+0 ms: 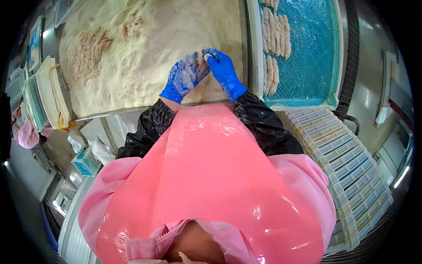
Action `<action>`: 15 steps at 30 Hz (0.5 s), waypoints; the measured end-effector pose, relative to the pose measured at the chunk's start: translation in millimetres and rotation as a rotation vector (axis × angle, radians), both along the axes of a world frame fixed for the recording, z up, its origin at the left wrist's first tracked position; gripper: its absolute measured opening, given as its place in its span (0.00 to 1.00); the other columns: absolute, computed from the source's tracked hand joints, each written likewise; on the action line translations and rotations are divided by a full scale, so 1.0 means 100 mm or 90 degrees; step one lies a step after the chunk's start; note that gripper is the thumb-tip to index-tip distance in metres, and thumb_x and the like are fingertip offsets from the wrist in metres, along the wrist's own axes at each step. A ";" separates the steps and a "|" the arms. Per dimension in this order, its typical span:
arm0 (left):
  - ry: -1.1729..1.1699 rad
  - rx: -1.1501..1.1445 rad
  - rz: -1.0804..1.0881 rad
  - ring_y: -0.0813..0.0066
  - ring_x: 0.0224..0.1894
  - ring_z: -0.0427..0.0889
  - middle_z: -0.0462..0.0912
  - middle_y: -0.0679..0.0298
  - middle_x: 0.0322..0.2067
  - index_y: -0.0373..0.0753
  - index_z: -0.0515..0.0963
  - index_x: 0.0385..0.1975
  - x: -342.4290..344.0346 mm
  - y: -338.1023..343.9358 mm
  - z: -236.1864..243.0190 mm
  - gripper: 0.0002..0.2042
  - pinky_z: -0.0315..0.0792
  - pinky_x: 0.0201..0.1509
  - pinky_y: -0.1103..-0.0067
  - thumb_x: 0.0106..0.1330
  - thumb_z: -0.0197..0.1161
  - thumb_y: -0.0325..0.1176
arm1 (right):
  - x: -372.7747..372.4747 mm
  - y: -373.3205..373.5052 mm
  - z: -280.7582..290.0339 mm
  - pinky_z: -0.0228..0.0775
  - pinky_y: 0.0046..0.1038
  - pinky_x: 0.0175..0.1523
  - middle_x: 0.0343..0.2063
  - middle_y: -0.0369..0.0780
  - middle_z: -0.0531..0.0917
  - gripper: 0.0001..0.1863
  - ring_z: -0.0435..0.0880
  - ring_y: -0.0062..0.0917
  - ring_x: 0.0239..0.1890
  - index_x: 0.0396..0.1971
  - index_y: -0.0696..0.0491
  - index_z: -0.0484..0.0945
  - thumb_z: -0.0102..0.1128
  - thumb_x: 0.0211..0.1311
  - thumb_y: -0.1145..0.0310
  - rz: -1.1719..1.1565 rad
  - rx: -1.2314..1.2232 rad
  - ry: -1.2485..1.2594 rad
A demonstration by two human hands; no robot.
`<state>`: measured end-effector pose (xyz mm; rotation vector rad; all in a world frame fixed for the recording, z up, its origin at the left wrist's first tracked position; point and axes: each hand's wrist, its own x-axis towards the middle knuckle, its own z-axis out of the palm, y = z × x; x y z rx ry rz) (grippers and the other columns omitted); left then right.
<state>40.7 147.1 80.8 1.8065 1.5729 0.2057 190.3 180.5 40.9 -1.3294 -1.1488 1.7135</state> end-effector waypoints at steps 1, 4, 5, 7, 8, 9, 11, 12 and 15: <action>-0.007 -0.085 0.019 0.62 0.51 0.69 0.70 0.60 0.52 0.49 0.70 0.50 0.03 0.07 0.21 0.16 0.63 0.56 0.70 0.63 0.51 0.41 | 0.02 0.02 0.05 0.69 0.24 0.41 0.32 0.37 0.80 0.14 0.77 0.20 0.32 0.40 0.58 0.76 0.57 0.58 0.65 0.004 0.002 -0.016; -0.092 0.026 0.034 0.67 0.48 0.72 0.73 0.61 0.46 0.43 0.69 0.47 0.09 -0.10 0.03 0.16 0.67 0.51 0.72 0.61 0.55 0.39 | 0.00 0.01 0.18 0.69 0.26 0.41 0.31 0.42 0.80 0.16 0.80 0.27 0.34 0.40 0.54 0.77 0.62 0.52 0.62 0.131 0.171 -0.336; -0.095 0.082 0.026 0.68 0.48 0.72 0.73 0.62 0.46 0.41 0.68 0.48 0.09 -0.14 -0.02 0.17 0.67 0.51 0.73 0.61 0.55 0.39 | 0.01 0.04 0.18 0.69 0.26 0.41 0.30 0.46 0.79 0.16 0.80 0.32 0.35 0.36 0.50 0.79 0.64 0.47 0.60 0.153 0.257 -0.432; -0.065 0.151 0.004 0.69 0.51 0.70 0.71 0.63 0.49 0.40 0.66 0.51 0.10 -0.19 -0.07 0.18 0.66 0.53 0.72 0.63 0.53 0.40 | 0.07 0.05 0.21 0.67 0.25 0.43 0.29 0.42 0.79 0.13 0.79 0.29 0.36 0.33 0.52 0.78 0.62 0.50 0.60 0.147 0.282 -0.408; -0.034 0.163 -0.011 0.68 0.53 0.68 0.69 0.64 0.52 0.41 0.65 0.53 0.10 -0.20 -0.06 0.20 0.64 0.55 0.72 0.64 0.50 0.42 | 0.10 0.05 0.23 0.67 0.24 0.43 0.29 0.41 0.79 0.12 0.78 0.28 0.36 0.32 0.52 0.78 0.61 0.51 0.61 0.142 0.293 -0.397; -0.003 0.176 -0.027 0.68 0.55 0.66 0.67 0.64 0.54 0.41 0.64 0.55 0.09 -0.21 -0.06 0.21 0.62 0.57 0.72 0.65 0.48 0.43 | 0.11 0.03 0.27 0.66 0.24 0.43 0.28 0.39 0.79 0.11 0.78 0.26 0.36 0.31 0.53 0.78 0.60 0.52 0.61 0.078 0.166 -0.243; 0.047 0.211 -0.053 0.67 0.60 0.62 0.63 0.65 0.59 0.42 0.61 0.59 0.16 -0.19 -0.05 0.23 0.58 0.61 0.71 0.67 0.44 0.46 | 0.20 0.06 0.42 0.66 0.23 0.44 0.27 0.35 0.77 0.11 0.76 0.23 0.36 0.30 0.55 0.77 0.57 0.56 0.62 -0.048 -0.074 0.056; -0.271 0.055 0.146 0.67 0.61 0.61 0.62 0.64 0.60 0.41 0.60 0.60 0.16 -0.17 -0.03 0.23 0.58 0.62 0.71 0.68 0.43 0.45 | 0.39 0.12 0.44 0.66 0.23 0.44 0.29 0.33 0.76 0.12 0.75 0.20 0.37 0.34 0.57 0.76 0.53 0.59 0.64 0.019 -0.053 0.116; -0.872 -0.189 0.496 0.69 0.61 0.63 0.63 0.60 0.60 0.37 0.59 0.60 0.11 -0.17 0.00 0.23 0.57 0.64 0.73 0.70 0.39 0.43 | 0.75 0.25 1.14 0.68 0.22 0.42 0.32 0.36 0.76 0.14 0.75 0.20 0.36 0.42 0.58 0.74 0.52 0.60 0.64 -0.099 -0.166 0.293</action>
